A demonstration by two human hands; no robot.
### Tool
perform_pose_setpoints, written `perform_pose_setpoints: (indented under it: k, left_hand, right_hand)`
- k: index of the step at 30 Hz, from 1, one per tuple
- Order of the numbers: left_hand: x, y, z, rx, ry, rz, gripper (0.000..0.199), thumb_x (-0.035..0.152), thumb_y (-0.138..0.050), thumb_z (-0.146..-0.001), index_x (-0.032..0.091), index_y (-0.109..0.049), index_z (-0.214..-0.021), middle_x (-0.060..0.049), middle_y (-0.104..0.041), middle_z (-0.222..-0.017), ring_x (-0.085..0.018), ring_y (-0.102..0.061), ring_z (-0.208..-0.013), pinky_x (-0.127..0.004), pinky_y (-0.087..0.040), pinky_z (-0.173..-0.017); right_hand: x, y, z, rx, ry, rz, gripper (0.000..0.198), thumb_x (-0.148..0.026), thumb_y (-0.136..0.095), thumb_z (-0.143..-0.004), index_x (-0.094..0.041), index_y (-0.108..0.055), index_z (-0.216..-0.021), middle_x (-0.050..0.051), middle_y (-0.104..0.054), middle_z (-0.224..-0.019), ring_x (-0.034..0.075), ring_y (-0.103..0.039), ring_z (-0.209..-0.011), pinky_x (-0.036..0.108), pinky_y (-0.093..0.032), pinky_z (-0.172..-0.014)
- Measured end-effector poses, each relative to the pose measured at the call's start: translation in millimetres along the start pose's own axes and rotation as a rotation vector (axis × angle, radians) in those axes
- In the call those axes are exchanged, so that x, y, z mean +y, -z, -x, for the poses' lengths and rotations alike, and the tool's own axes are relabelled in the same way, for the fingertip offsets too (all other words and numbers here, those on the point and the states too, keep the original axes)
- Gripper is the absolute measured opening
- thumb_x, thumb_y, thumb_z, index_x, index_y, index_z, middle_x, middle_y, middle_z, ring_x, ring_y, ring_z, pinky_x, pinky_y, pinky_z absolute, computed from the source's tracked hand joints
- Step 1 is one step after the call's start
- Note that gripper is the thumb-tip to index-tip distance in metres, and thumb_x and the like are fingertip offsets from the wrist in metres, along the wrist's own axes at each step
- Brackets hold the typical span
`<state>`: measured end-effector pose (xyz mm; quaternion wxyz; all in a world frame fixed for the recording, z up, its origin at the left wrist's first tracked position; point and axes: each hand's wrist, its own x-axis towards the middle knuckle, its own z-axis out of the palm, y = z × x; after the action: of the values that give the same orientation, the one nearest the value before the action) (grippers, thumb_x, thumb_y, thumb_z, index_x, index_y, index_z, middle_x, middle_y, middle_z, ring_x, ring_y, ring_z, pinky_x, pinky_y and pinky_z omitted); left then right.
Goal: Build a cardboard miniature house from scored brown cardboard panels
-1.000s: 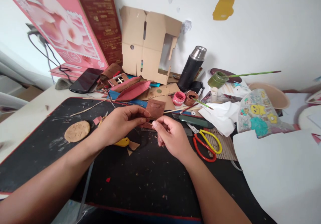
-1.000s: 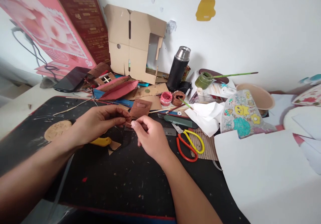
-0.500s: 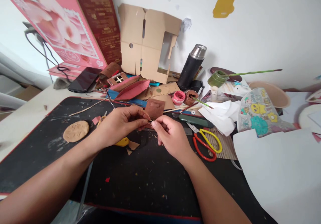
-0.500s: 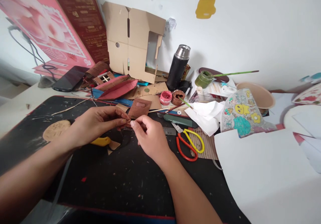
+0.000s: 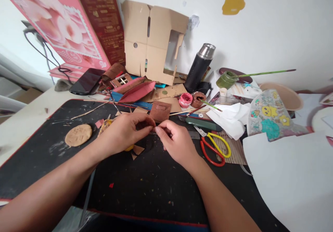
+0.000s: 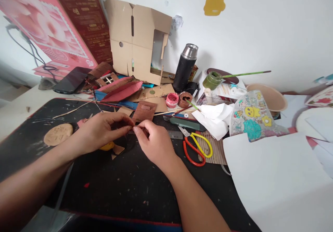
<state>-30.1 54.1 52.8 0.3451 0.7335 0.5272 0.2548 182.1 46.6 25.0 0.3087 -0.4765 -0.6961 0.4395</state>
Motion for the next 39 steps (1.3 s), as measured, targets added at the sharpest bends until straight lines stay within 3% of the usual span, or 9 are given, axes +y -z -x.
perform_pose_setpoints:
  k: [7,12,15,18,21,31,39]
  left_hand:
    - [4.3,-1.4,1.8,0.007,-0.058,-0.016,0.019,0.037,-0.065,-0.093,0.023,-0.079,-0.095,-0.002,-0.08,-0.09,-0.02,-0.072,-0.082,-0.03,-0.054,-0.075]
    - [7.1,-3.3,0.3,0.02,0.044,0.334,0.028,0.045,-0.074,-0.089,0.021,-0.074,-0.104,-0.006,-0.079,-0.103,-0.023,-0.074,-0.095,-0.035,-0.061,-0.086]
    - [5.6,-4.4,-1.5,-0.034,0.092,0.466,0.037,0.048,-0.08,-0.086,0.022,-0.07,-0.11,-0.006,-0.078,-0.105,-0.023,-0.074,-0.095,-0.036,-0.062,-0.082]
    - [4.8,-5.7,-2.3,-0.084,0.112,0.409,0.036,0.052,-0.079,-0.086,0.021,-0.07,-0.102,-0.003,-0.075,-0.087,-0.02,-0.071,-0.078,-0.031,-0.059,-0.068]
    - [6.9,-7.1,-2.3,-0.09,0.1,0.387,0.036,0.056,-0.076,-0.089,0.021,-0.072,-0.093,0.0,-0.07,-0.078,-0.017,-0.067,-0.069,-0.03,-0.057,-0.066]
    - [6.9,-7.4,0.8,-0.022,0.056,0.386,0.025,0.045,-0.075,-0.092,0.021,-0.072,-0.09,0.0,-0.067,-0.082,-0.016,-0.063,-0.075,-0.028,-0.054,-0.068]
    - [6.9,-7.9,1.6,-0.019,0.063,0.356,0.029,0.049,-0.073,-0.092,0.02,-0.071,-0.091,-0.001,-0.068,-0.08,-0.017,-0.062,-0.073,-0.029,-0.055,-0.066]
  right_hand:
    - [-0.2,0.2,-0.7,0.0,-0.004,-0.028,0.024,-0.041,-0.057,-0.104,-0.023,-0.066,-0.091,-0.003,-0.06,-0.06,0.015,-0.06,-0.053,0.026,-0.041,-0.054]
    - [-1.1,-0.1,-0.4,0.013,-0.032,-0.175,0.024,-0.042,-0.058,-0.103,-0.023,-0.063,-0.089,-0.006,-0.056,-0.057,0.013,-0.057,-0.047,0.024,-0.041,-0.049]
    - [-2.0,0.2,-0.2,0.036,-0.036,-0.26,0.027,-0.046,-0.059,-0.102,-0.023,-0.061,-0.087,-0.006,-0.056,-0.055,0.012,-0.057,-0.045,0.023,-0.041,-0.047]
    - [-2.8,0.5,-0.5,0.054,-0.04,-0.286,0.03,-0.048,-0.06,-0.101,-0.023,-0.061,-0.086,-0.006,-0.056,-0.054,0.012,-0.057,-0.045,0.022,-0.041,-0.047]
    - [-3.5,0.1,-0.7,0.047,-0.044,-0.296,0.03,-0.049,-0.06,-0.101,-0.023,-0.062,-0.085,-0.006,-0.057,-0.055,0.012,-0.057,-0.045,0.023,-0.041,-0.047]
    - [-2.9,-2.0,0.2,0.001,-0.04,-0.35,0.031,-0.051,-0.061,-0.101,-0.023,-0.062,-0.089,-0.007,-0.056,-0.057,0.011,-0.056,-0.046,0.022,-0.043,-0.047]
    - [-2.8,-1.5,-0.7,-0.019,-0.065,-0.39,0.033,-0.054,-0.061,-0.1,-0.022,-0.063,-0.093,-0.006,-0.058,-0.062,0.01,-0.057,-0.046,0.021,-0.044,-0.046]
